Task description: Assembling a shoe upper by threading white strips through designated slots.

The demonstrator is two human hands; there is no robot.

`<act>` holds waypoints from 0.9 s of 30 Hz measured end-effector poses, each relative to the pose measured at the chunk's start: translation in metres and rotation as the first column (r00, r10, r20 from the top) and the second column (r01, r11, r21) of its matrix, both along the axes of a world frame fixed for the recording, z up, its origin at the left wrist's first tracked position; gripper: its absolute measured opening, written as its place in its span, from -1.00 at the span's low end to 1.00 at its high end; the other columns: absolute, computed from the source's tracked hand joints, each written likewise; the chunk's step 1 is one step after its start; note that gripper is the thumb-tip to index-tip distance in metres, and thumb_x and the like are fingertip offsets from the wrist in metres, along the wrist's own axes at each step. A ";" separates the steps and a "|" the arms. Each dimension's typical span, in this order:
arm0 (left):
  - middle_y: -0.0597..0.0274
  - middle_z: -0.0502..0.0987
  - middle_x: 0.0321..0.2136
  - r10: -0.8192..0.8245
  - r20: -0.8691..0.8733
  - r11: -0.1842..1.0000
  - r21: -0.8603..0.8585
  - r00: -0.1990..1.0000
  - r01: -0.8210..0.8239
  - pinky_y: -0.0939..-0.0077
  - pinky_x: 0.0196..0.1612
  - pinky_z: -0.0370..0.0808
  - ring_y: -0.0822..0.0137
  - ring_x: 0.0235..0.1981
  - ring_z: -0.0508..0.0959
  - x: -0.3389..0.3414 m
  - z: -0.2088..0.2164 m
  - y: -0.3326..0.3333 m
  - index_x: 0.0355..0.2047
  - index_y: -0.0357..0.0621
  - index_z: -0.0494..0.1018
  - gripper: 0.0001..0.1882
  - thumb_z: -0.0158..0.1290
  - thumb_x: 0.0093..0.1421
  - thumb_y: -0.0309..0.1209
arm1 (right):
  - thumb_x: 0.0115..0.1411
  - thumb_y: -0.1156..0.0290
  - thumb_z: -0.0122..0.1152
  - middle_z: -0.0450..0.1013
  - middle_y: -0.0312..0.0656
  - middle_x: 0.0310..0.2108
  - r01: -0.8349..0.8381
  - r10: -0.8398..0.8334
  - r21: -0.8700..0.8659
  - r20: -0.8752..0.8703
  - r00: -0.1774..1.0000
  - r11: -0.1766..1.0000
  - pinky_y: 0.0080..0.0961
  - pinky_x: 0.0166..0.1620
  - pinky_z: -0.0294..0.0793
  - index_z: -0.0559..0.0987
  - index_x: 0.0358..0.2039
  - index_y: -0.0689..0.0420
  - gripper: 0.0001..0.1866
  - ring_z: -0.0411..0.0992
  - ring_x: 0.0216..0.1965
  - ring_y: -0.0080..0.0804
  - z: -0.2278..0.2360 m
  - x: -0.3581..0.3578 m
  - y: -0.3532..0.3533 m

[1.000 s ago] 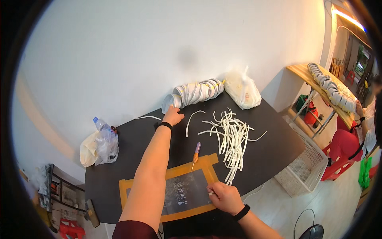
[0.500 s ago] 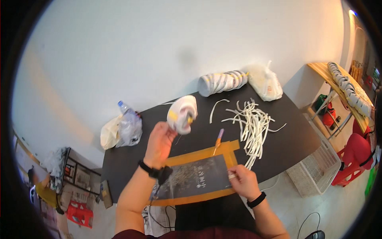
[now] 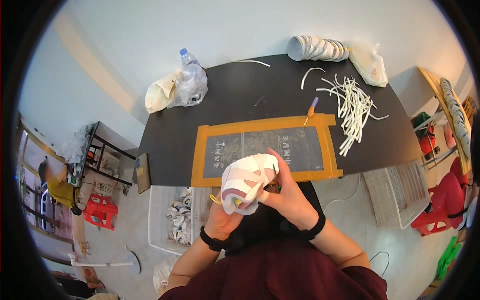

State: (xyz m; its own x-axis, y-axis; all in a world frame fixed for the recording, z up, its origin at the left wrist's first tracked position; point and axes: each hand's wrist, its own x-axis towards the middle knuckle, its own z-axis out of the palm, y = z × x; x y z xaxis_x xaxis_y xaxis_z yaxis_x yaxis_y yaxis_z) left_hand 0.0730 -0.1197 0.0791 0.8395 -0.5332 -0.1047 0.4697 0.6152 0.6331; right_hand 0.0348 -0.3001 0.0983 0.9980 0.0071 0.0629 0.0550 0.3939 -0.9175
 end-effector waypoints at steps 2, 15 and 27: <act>0.13 0.41 0.13 0.011 0.015 0.995 0.102 1.000 -0.013 0.26 0.20 0.43 0.20 0.13 0.46 -0.006 -0.006 0.007 0.22 -0.16 0.23 -0.40 0.11 0.26 -0.20 | 0.14 0.47 0.33 0.20 -0.08 0.22 -0.003 0.003 -0.047 -0.012 1.000 0.999 -0.38 0.13 0.41 -0.05 0.38 0.12 -0.08 0.26 0.22 -0.27 0.004 -0.003 0.004; 0.19 0.50 -0.08 -0.253 0.388 0.854 0.521 0.886 0.016 0.43 -0.04 0.50 0.39 -0.03 0.50 -0.005 0.026 0.060 0.07 -0.23 0.34 -0.59 0.11 0.21 -0.48 | 0.06 0.48 0.30 0.45 -0.03 -0.09 0.185 -0.059 -0.591 0.225 0.973 0.785 -0.37 -0.16 0.54 0.15 0.27 0.11 -0.22 0.53 -0.15 -0.19 0.008 -0.017 0.001; 0.31 0.56 -0.20 -0.183 0.118 0.883 0.456 0.976 0.111 0.62 -0.31 0.50 0.50 -0.30 0.56 -0.009 0.017 0.023 0.11 -0.15 0.37 -0.60 0.10 0.30 -0.35 | 0.05 0.36 0.28 0.38 0.05 -0.07 0.303 -0.031 -0.822 0.329 0.944 0.483 -0.14 -0.19 0.53 0.16 0.31 0.06 -0.19 0.49 -0.22 0.11 0.007 -0.001 -0.003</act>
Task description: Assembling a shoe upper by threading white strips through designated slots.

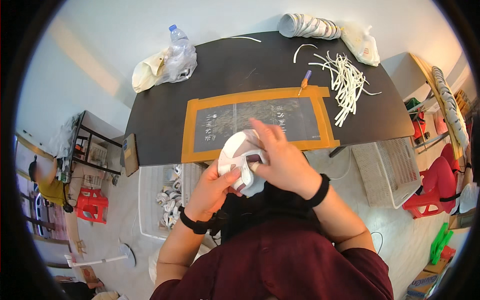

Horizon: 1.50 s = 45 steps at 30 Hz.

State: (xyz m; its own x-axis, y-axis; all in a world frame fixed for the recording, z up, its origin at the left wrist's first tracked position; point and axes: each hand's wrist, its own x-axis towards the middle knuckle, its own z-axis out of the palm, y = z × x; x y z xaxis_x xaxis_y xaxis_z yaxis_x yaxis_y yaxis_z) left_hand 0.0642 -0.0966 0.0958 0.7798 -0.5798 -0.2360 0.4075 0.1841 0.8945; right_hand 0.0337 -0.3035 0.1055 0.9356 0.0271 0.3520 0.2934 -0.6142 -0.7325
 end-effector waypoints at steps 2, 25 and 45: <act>0.31 0.57 -0.19 0.039 -0.022 0.999 -0.035 0.999 -0.040 0.60 -0.32 0.49 0.47 -0.28 0.57 0.004 -0.009 0.002 0.06 -0.11 0.40 -0.64 0.12 0.29 -0.34 | 0.13 0.31 0.25 0.35 0.07 -0.07 0.034 -0.034 0.017 0.033 0.999 0.999 -0.12 -0.15 0.51 0.25 0.21 0.11 -0.35 0.46 -0.16 0.17 0.004 -0.002 -0.007; 0.35 0.54 -0.20 0.246 0.414 0.957 0.038 0.877 -0.286 0.62 -0.13 0.44 0.58 -0.21 0.47 0.018 -0.021 -0.032 -0.03 -0.28 0.45 -0.74 0.08 0.32 -0.44 | 0.15 0.52 0.12 0.49 -0.06 -0.34 0.072 -0.071 0.226 -0.012 0.997 0.972 -0.20 -0.28 0.49 0.52 -0.24 0.12 -0.85 0.50 -0.29 0.02 -0.019 0.005 0.012; 0.08 0.53 -0.37 -0.131 0.961 0.816 0.244 0.242 -0.524 0.42 -0.27 0.45 0.20 -0.36 0.55 0.017 -0.018 -0.046 -0.23 -0.28 0.47 -0.83 0.09 0.14 -0.62 | -0.04 0.52 0.21 0.37 -0.20 -0.47 0.245 -0.207 -0.114 0.267 0.941 0.963 -0.33 -0.45 0.46 0.41 -0.42 0.11 -0.82 0.46 -0.44 -0.20 -0.022 0.007 0.016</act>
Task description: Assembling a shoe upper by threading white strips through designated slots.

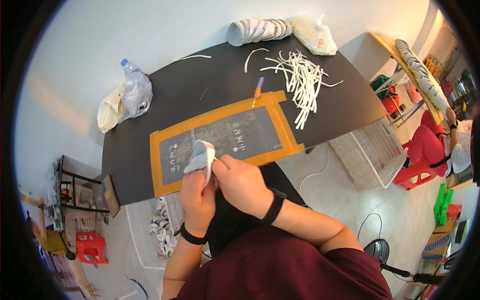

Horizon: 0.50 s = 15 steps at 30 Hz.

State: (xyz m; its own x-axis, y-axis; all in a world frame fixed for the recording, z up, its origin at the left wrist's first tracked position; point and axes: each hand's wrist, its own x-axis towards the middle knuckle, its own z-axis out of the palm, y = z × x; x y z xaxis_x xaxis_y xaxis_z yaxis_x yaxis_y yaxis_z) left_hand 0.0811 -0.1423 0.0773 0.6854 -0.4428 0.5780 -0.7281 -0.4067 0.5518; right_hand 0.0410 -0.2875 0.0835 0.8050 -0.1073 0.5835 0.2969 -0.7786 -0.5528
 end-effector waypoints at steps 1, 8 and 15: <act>0.08 0.53 -0.37 -0.012 0.003 1.000 -0.005 1.000 0.012 0.42 -0.27 0.45 0.20 -0.36 0.55 0.000 -0.002 -0.001 -0.23 -0.28 0.47 -0.83 0.09 0.14 -0.62 | -0.04 0.52 0.21 0.37 -0.20 -0.47 0.012 -0.012 -0.005 0.003 1.000 1.000 -0.33 -0.45 0.46 0.41 -0.42 0.11 -0.82 0.46 -0.44 -0.20 -0.001 0.002 0.000; 0.02 0.46 -0.42 0.074 0.330 0.979 0.158 0.941 -0.132 0.25 -0.28 0.42 -0.02 -0.36 0.48 0.023 0.010 0.001 -0.33 -0.24 0.44 -0.83 0.18 0.08 -0.55 | 0.05 0.48 0.20 0.38 -0.19 -0.44 0.011 -0.020 -0.074 -0.125 0.992 0.997 -0.32 -0.46 0.48 0.41 -0.38 0.13 -0.85 0.48 -0.43 -0.22 0.000 -0.004 -0.013; 0.37 0.54 -0.19 -0.084 -0.539 0.861 -0.462 0.838 -0.211 0.58 -0.17 0.42 0.58 -0.25 0.46 0.050 0.015 0.040 -0.12 -0.24 0.47 -0.84 0.04 0.33 -0.46 | 0.27 0.39 0.04 0.42 -0.08 -0.29 -0.052 0.067 0.063 -0.265 0.962 0.997 -0.17 -0.24 0.51 0.41 -0.22 0.11 -0.89 0.47 -0.26 0.00 0.010 -0.048 -0.086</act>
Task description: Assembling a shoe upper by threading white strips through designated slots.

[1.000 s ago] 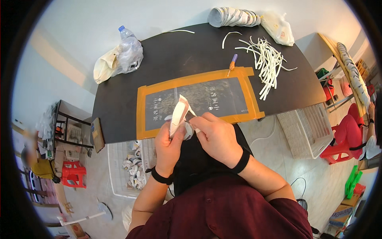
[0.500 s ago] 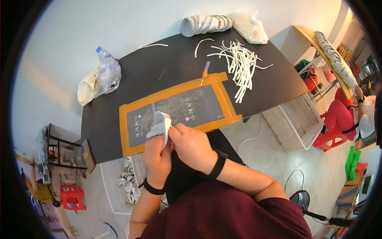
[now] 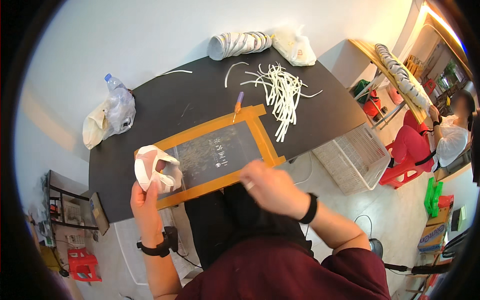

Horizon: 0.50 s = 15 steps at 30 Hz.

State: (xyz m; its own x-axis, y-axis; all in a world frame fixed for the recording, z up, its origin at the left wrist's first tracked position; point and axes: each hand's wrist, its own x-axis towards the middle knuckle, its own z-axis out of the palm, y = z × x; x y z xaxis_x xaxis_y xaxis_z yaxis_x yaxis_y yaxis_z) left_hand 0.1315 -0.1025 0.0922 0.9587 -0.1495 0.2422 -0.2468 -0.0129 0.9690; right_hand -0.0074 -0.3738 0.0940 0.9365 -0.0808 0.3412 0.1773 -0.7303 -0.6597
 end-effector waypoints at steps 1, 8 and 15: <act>0.35 0.54 -0.17 -0.040 -0.079 0.999 -0.005 0.996 0.040 0.59 -0.16 0.42 0.56 -0.23 0.48 -0.001 0.002 0.009 -0.08 -0.23 0.46 -0.81 0.03 0.33 -0.47 | 0.22 0.41 0.09 0.44 -0.07 -0.29 0.058 -0.059 0.007 0.060 0.996 0.998 -0.21 -0.22 0.50 0.45 -0.25 0.12 -0.89 0.48 -0.27 -0.01 0.004 0.001 -0.019; 0.22 0.53 -0.05 -0.257 -0.335 0.912 -0.394 0.906 0.113 0.50 -0.23 0.57 0.34 -0.08 0.55 -0.005 -0.011 0.004 0.08 -0.11 0.37 -0.68 -0.02 0.32 -0.47 | 0.16 0.46 0.18 0.39 -0.24 -0.50 0.383 -0.391 0.163 0.018 0.920 0.909 -0.52 -0.31 0.41 0.53 -0.39 0.22 -0.90 0.34 -0.46 -0.52 0.034 0.017 -0.123; 0.22 0.52 -0.04 -0.451 -0.315 0.777 -0.599 0.835 0.194 0.46 -0.19 0.57 0.32 -0.10 0.56 0.018 -0.050 -0.005 0.08 -0.09 0.36 -0.65 0.04 0.29 -0.45 | 0.14 0.39 0.12 0.52 -0.10 -0.35 0.182 -0.189 -0.126 -0.051 0.981 0.975 -0.28 -0.18 0.47 0.59 -0.34 0.16 -0.85 0.51 -0.26 -0.15 0.054 0.116 -0.105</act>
State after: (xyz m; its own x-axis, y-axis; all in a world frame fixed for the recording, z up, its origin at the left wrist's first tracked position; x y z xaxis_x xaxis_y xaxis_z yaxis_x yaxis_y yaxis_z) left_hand 0.1497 -0.1072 0.0422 0.8962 -0.4422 -0.0342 0.2906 0.5271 0.7986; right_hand 0.1090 -0.4791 0.1482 0.9288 -0.2171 0.3003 -0.0076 -0.8214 -0.5704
